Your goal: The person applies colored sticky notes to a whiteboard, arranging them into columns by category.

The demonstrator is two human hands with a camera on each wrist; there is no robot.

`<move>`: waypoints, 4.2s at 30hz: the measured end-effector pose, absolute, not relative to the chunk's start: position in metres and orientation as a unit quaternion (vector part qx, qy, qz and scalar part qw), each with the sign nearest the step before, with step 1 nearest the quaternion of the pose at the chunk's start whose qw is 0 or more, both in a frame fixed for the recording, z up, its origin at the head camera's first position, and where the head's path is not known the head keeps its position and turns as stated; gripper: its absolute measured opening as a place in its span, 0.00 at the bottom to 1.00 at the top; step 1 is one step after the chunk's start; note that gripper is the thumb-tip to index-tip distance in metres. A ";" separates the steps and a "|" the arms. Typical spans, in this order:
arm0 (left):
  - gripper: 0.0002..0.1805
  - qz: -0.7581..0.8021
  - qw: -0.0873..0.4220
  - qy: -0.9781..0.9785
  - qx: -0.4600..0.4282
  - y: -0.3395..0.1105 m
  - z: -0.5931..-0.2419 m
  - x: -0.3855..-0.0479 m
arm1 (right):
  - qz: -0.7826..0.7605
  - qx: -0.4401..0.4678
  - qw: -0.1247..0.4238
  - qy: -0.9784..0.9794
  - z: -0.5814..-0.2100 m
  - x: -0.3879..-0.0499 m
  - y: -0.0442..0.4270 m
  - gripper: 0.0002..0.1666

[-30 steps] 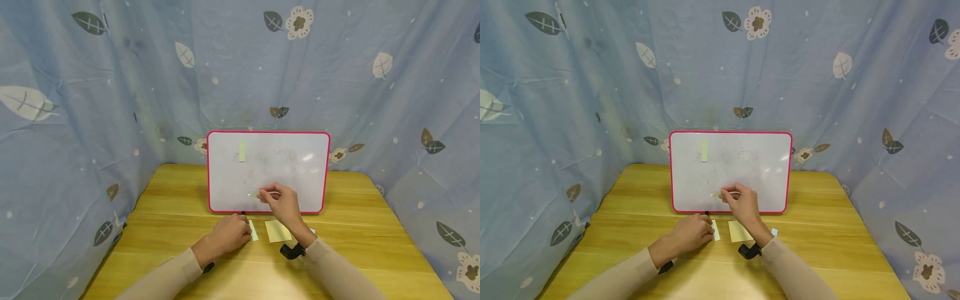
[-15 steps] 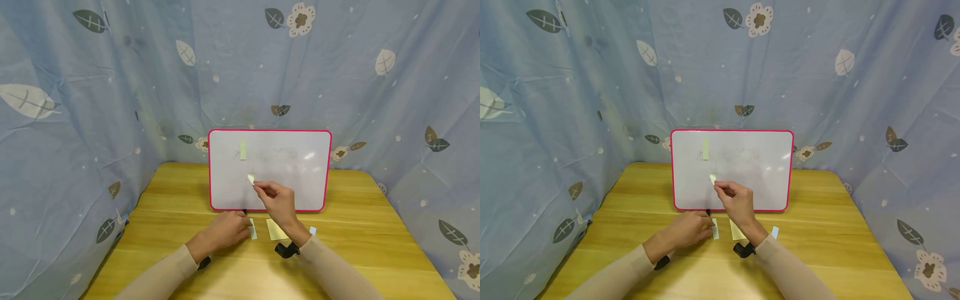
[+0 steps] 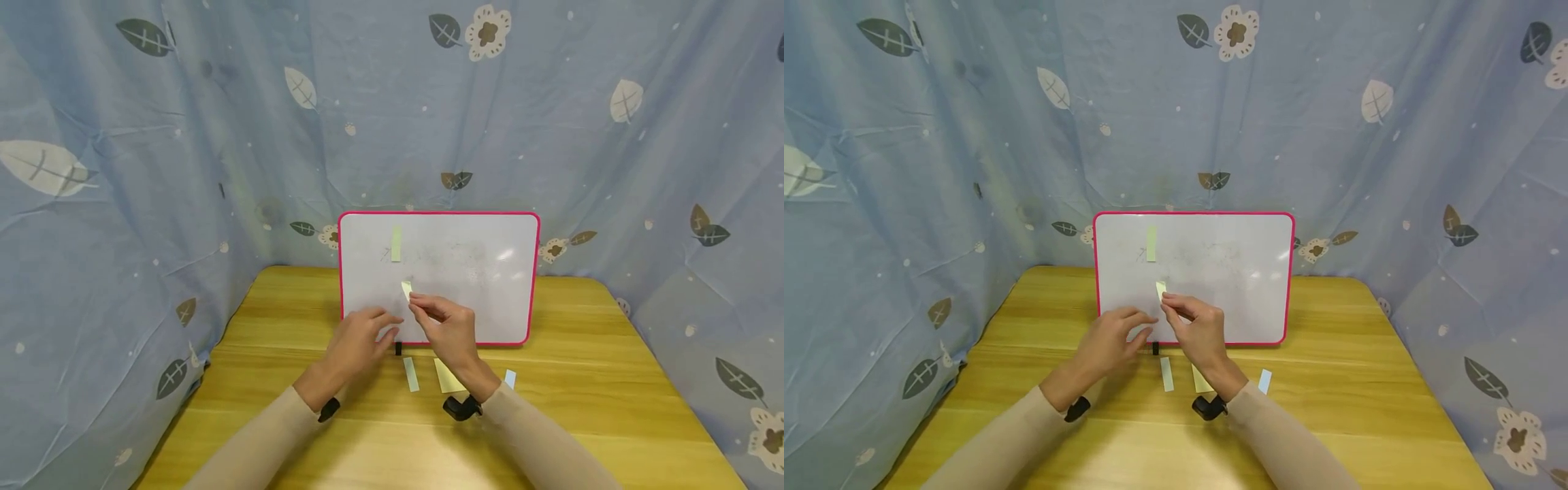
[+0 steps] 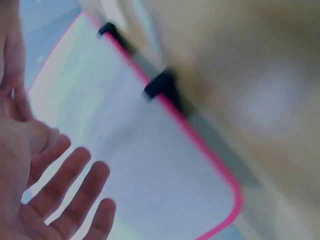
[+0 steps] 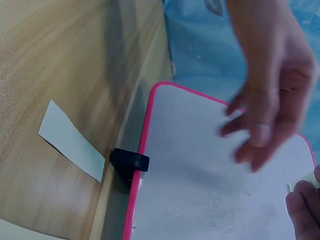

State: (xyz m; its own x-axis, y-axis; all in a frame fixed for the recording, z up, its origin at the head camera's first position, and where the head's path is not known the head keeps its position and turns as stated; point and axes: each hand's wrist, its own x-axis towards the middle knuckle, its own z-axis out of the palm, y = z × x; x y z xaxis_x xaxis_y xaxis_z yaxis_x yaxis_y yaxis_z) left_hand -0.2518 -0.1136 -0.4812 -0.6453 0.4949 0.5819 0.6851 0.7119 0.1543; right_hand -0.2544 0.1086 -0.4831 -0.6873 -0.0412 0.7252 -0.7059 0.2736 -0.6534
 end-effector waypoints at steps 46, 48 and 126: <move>0.55 -0.104 0.251 -0.931 -0.243 -0.126 -0.374 -0.352 | 0.470 0.256 0.404 -0.742 -0.491 -0.283 0.076 0.10; 0.58 -0.098 0.242 -0.934 -0.243 -0.126 -0.374 -0.353 | 0.471 0.253 0.401 -0.744 -0.491 -0.284 0.075 0.10; 0.79 -0.059 0.292 -0.930 -0.215 -0.118 -0.401 -0.354 | 0.384 0.248 0.355 -0.816 -0.510 -0.275 0.079 0.08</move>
